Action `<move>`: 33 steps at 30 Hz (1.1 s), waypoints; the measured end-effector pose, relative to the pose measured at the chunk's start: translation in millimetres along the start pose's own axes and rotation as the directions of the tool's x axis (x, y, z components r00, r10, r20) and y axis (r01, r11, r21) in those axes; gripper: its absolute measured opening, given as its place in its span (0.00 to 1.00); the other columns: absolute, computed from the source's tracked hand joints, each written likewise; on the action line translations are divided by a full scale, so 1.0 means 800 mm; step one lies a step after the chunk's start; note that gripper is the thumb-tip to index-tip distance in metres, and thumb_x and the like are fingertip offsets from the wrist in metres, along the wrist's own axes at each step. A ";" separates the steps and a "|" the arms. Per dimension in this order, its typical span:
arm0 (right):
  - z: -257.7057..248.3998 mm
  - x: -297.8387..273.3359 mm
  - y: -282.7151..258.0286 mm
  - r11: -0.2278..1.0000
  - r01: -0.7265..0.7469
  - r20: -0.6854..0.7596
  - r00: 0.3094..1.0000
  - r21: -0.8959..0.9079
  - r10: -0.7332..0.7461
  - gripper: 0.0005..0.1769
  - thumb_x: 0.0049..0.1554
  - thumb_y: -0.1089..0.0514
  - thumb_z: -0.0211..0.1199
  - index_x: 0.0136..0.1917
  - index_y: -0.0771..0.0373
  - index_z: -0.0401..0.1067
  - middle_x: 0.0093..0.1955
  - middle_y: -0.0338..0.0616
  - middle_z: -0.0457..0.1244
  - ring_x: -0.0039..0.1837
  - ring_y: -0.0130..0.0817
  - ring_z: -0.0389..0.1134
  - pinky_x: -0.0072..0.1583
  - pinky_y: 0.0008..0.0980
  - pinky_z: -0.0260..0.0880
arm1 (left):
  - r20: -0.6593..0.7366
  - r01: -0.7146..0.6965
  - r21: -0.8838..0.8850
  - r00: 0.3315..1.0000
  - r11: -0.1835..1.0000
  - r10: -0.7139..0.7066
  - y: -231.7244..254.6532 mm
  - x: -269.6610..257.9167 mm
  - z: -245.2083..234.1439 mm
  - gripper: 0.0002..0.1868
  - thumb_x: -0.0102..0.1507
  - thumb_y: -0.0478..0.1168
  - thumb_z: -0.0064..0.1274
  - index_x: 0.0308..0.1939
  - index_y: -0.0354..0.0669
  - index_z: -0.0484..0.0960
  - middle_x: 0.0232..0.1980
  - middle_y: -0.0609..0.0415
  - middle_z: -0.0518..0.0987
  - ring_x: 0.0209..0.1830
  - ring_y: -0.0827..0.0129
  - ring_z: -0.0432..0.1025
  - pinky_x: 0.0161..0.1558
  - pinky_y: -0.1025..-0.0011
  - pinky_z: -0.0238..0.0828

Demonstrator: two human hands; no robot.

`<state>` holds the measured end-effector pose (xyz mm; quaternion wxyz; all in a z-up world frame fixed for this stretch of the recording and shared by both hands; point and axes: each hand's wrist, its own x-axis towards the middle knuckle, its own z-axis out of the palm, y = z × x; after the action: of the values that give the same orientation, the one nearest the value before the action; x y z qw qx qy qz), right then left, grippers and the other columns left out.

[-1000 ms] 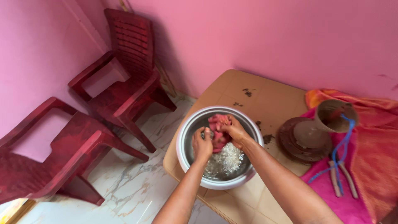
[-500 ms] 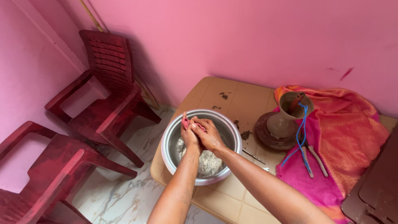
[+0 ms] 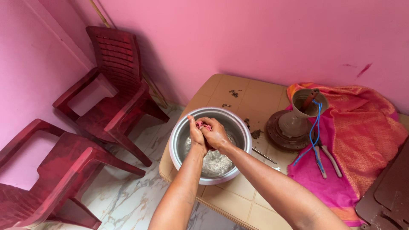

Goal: The person disassembles a metal object on a table, then retrieves a pot of water from the kitchen. They wash a cloth in the water and use it to wipe the metal parts and the table surface.

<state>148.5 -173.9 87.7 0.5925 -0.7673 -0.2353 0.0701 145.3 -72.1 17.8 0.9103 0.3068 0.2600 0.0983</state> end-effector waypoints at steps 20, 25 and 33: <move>-0.004 0.038 0.023 0.972 -0.173 -0.097 0.983 -0.161 0.159 0.23 0.62 0.40 0.53 0.51 0.60 0.77 0.45 0.60 0.70 0.52 0.62 0.70 0.50 0.53 0.69 | 0.059 -0.046 0.303 0.998 0.952 0.029 -0.008 -0.060 0.051 0.55 0.55 0.84 0.22 0.81 0.65 0.53 0.84 0.56 0.52 0.83 0.59 0.47 0.76 0.47 0.45; -0.001 0.040 0.032 0.954 -0.278 -0.132 0.956 -0.115 0.262 0.25 0.64 0.39 0.52 0.49 0.62 0.77 0.45 0.59 0.71 0.49 0.58 0.73 0.50 0.51 0.70 | 0.065 -0.065 0.419 0.997 0.906 0.041 -0.005 -0.061 0.052 0.53 0.57 0.81 0.26 0.81 0.65 0.46 0.84 0.58 0.49 0.83 0.60 0.44 0.74 0.45 0.46; -0.064 0.065 -0.008 0.770 -0.527 0.433 0.825 0.360 0.363 0.28 0.58 0.36 0.55 0.68 0.46 0.66 0.66 0.37 0.65 0.65 0.33 0.65 0.62 0.40 0.68 | 0.441 -0.071 0.245 0.896 0.967 -0.046 0.054 -0.060 0.006 0.44 0.56 0.52 0.66 0.72 0.53 0.62 0.69 0.48 0.71 0.67 0.57 0.69 0.62 0.56 0.72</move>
<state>212.4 -194.2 117.0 0.6744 -0.6122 -0.1181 0.3955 106.6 -56.6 67.1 0.8977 0.4373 0.0542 -0.0027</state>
